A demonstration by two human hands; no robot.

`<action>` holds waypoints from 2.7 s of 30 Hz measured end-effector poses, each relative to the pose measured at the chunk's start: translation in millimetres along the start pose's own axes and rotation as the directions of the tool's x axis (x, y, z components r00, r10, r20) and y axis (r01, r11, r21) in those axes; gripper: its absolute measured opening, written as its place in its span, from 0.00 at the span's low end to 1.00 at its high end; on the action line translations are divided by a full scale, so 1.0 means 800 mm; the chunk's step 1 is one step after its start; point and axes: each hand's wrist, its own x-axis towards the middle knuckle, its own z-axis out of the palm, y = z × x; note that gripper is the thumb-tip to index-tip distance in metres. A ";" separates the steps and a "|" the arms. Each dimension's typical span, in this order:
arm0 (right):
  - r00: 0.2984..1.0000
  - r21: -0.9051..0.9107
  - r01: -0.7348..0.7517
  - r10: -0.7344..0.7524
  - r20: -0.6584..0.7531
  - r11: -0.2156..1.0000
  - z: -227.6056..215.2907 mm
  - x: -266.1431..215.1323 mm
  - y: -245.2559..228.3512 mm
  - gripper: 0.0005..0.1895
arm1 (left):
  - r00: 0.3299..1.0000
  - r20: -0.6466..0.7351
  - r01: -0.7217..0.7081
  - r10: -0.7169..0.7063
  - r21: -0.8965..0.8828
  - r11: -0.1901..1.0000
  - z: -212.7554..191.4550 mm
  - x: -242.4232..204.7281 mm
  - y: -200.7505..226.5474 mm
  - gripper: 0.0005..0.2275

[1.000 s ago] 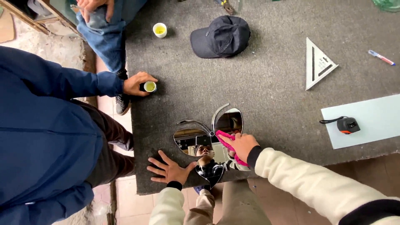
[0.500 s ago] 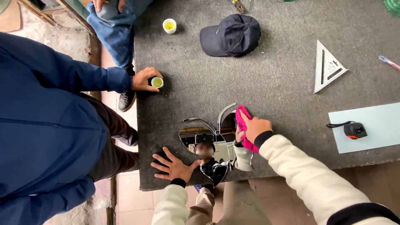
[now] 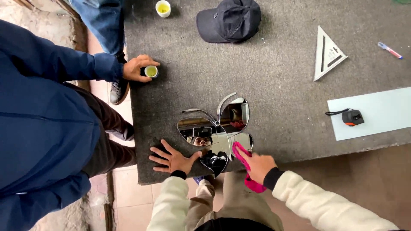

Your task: Cleaning a butterfly-shaped mirror piece with a cloth and mounting it onto a wall in a workshop.

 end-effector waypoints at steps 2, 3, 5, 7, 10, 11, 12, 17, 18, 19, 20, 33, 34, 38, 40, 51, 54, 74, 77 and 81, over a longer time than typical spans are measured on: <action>0.999 -0.008 -0.044 0.044 -0.015 0.999 0.009 -0.002 0.018 0.49 | 1.000 -0.001 -0.002 0.002 -0.004 1.000 0.005 0.002 -0.005 0.77; 0.999 -0.011 -0.044 0.044 -0.012 0.999 0.014 0.010 0.019 0.49 | 1.000 0.001 0.000 0.000 -0.005 1.000 0.007 0.003 -0.007 0.77; 0.990 0.070 -0.141 0.142 -0.014 0.988 0.025 0.033 0.026 0.51 | 1.000 -0.019 -0.002 0.002 0.012 1.000 0.010 0.006 -0.007 0.78; 0.994 0.107 -0.113 0.112 0.014 0.988 0.020 0.003 -0.017 0.51 | 1.000 -0.021 -0.007 0.008 0.015 1.000 0.015 0.007 -0.013 0.78; 0.997 0.133 -0.081 0.078 0.030 0.988 0.036 -0.010 -0.029 0.50 | 0.999 -0.043 -0.008 0.010 0.045 0.999 0.024 0.017 -0.018 0.80; 0.997 0.119 -0.072 0.069 0.031 0.990 0.047 -0.011 -0.024 0.50 | 0.998 -0.060 0.008 -0.003 0.073 0.997 0.030 0.021 -0.021 0.81; 0.997 0.108 -0.075 0.072 0.028 0.991 0.041 0.001 -0.011 0.50 | 0.998 -0.059 0.008 -0.004 0.061 0.998 0.031 0.022 -0.020 0.81; 0.974 0.186 -0.216 0.225 -0.031 0.959 0.028 0.011 -0.011 0.51 | 1.000 -0.022 0.016 -0.014 0.079 0.997 0.026 0.020 -0.020 0.80; 0.972 0.192 -0.222 0.233 -0.036 0.956 0.036 -0.005 -0.023 0.51 | 1.000 -0.023 0.005 -0.004 0.081 0.997 0.024 0.019 -0.019 0.80; 0.979 0.201 -0.201 0.202 0.015 0.959 0.045 -0.020 -0.035 0.52 | 1.000 -0.021 0.024 -0.022 0.083 0.996 0.021 0.018 -0.018 0.81; 0.983 0.206 -0.181 0.171 0.064 0.962 0.051 -0.034 -0.044 0.52 | 0.999 -0.018 0.042 -0.041 0.079 0.996 0.019 0.018 -0.013 0.82; 0.976 0.284 -0.190 0.151 0.154 0.940 0.063 -0.065 -0.052 0.53 | 1.000 -0.015 0.027 -0.026 0.040 0.999 0.018 0.018 -0.012 0.81; 0.982 0.294 -0.175 0.146 0.119 0.940 0.063 -0.065 -0.061 0.53 | 1.000 -0.005 0.027 -0.027 0.058 0.998 0.019 0.018 -0.013 0.80; 1.000 0.299 -0.015 0.008 0.024 0.954 0.005 -0.045 -0.125 0.51 | 0.999 0.025 0.034 -0.035 0.044 0.998 0.011 0.010 -0.009 0.79; 0.998 0.283 -0.005 0.021 -0.052 0.959 0.014 -0.003 -0.142 0.53 | 0.999 0.004 0.036 -0.036 0.075 0.997 0.018 0.014 -0.010 0.79; 0.996 0.278 -0.044 0.065 -0.067 0.959 -0.010 -0.003 -0.146 0.50 | 0.999 -0.025 -0.019 0.019 0.000 1.000 0.012 0.003 -0.008 0.78; 0.998 0.220 0.019 -0.005 -0.065 0.975 -0.005 -0.012 -0.150 0.54 | 0.999 -0.028 -0.036 0.036 0.006 0.999 0.010 0.005 -0.009 0.78; 0.995 0.359 0.058 -0.083 0.053 0.932 0.025 -0.045 -0.141 0.54 | 0.998 -0.045 -0.031 0.033 0.033 0.999 0.012 0.003 -0.008 0.77; 1.000 0.436 -0.011 0.006 0.015 0.900 0.011 -0.039 -0.125 0.49 | 0.999 -0.027 -0.028 0.029 0.028 0.999 0.009 0.004 -0.007 0.77; 0.998 0.402 -0.053 0.066 -0.019 0.914 -0.020 -0.023 -0.104 0.50 | 0.999 -0.026 -0.030 0.031 0.047 0.998 0.008 -0.002 -0.008 0.77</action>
